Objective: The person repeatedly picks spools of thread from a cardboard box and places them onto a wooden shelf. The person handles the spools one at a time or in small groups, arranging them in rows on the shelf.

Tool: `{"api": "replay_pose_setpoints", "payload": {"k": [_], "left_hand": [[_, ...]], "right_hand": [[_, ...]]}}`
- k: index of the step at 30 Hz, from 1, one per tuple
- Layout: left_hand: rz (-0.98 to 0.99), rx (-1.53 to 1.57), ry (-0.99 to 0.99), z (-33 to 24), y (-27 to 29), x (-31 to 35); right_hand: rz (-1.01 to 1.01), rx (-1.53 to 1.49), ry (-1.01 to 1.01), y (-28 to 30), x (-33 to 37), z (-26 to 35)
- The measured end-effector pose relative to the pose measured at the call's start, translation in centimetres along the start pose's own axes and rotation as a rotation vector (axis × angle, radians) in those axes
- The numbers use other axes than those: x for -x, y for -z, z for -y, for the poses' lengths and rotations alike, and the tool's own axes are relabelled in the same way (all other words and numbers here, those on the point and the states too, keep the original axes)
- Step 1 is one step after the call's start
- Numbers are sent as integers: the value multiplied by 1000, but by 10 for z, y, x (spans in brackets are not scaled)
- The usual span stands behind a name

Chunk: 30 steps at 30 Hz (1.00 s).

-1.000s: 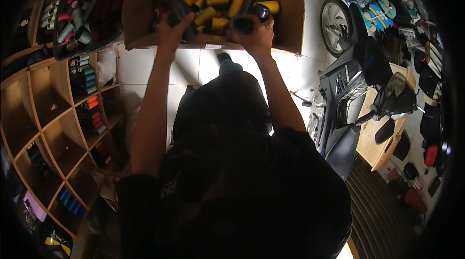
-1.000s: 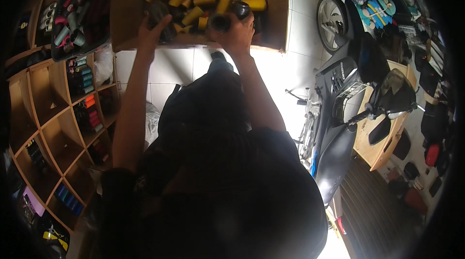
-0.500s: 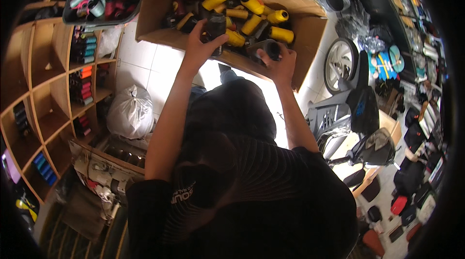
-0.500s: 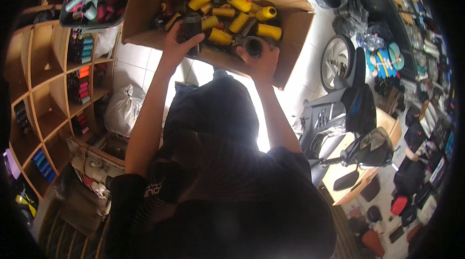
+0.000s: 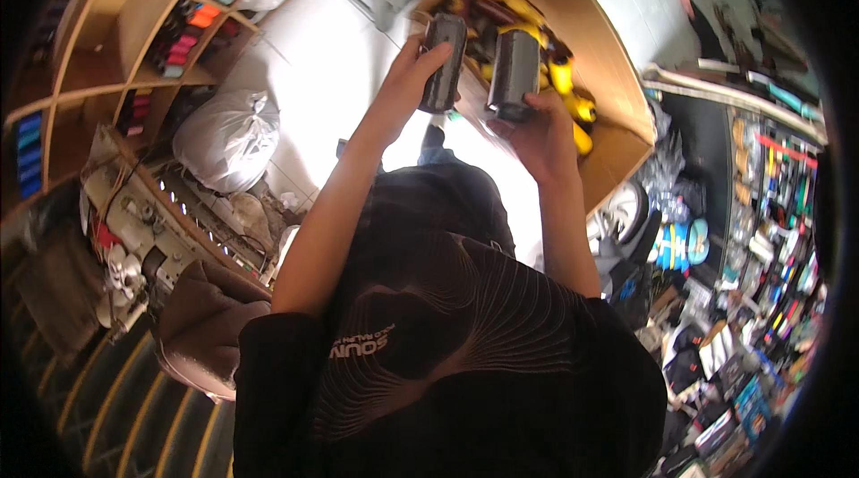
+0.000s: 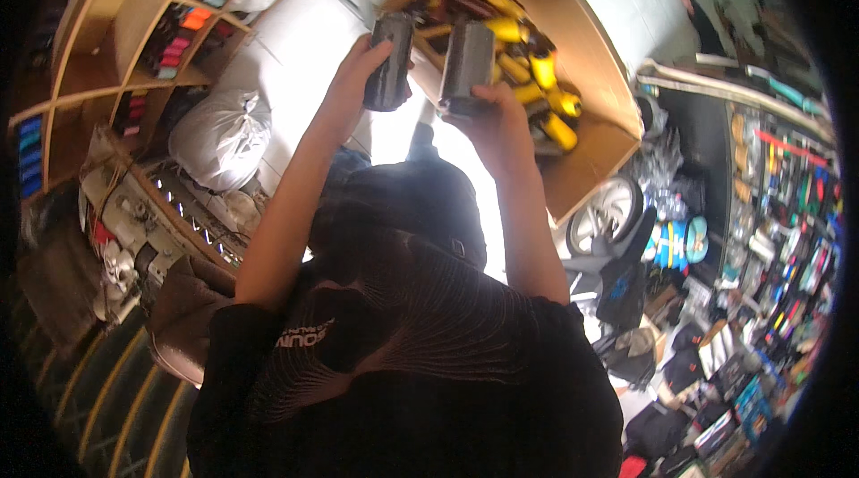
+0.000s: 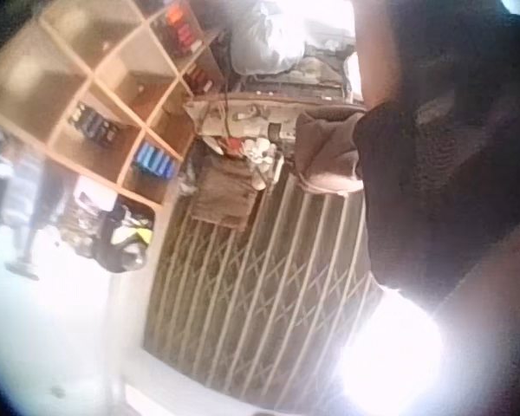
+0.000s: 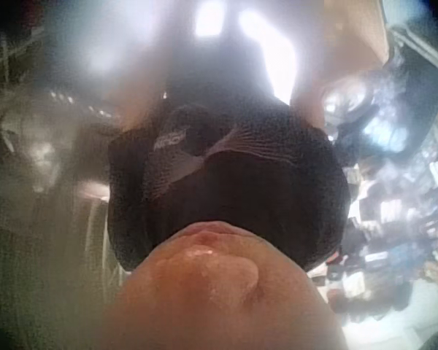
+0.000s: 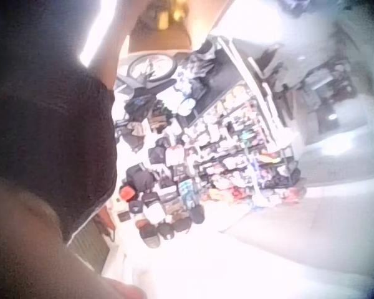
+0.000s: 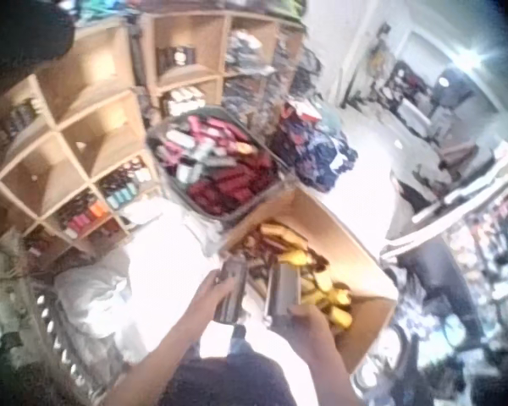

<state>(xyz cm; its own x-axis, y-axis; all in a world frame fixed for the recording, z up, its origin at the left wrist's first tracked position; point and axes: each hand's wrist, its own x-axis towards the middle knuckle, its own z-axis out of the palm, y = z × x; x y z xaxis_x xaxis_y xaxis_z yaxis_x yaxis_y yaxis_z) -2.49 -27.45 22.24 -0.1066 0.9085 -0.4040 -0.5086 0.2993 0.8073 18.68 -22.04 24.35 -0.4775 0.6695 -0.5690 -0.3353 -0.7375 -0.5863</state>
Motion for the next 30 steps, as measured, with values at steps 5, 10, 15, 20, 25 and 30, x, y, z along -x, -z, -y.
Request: {"api": "replay_pose_setpoints", "payload": {"k": [5, 10, 15, 20, 25, 30], "left_hand": [[-66, 239, -148, -23, 101, 55], [-276, 199, -244, -79, 172, 116], [-471, 219, -410, -111, 231, 148], [-591, 249, -487, -138, 290, 144], [-601, 333, -698, -180, 347, 112], [-798, 189, -861, -242, 402, 73]], "right_hand": [[248, 197, -42, -92, -34, -56], [409, 386, -25, -185, -54, -94], [411, 445, -67, -246, -73, -127], [498, 493, -143, -287, -122, -144], [617, 598, -77, -344, -198, -158], [751, 680, 89, -438, -274, -174]]}}
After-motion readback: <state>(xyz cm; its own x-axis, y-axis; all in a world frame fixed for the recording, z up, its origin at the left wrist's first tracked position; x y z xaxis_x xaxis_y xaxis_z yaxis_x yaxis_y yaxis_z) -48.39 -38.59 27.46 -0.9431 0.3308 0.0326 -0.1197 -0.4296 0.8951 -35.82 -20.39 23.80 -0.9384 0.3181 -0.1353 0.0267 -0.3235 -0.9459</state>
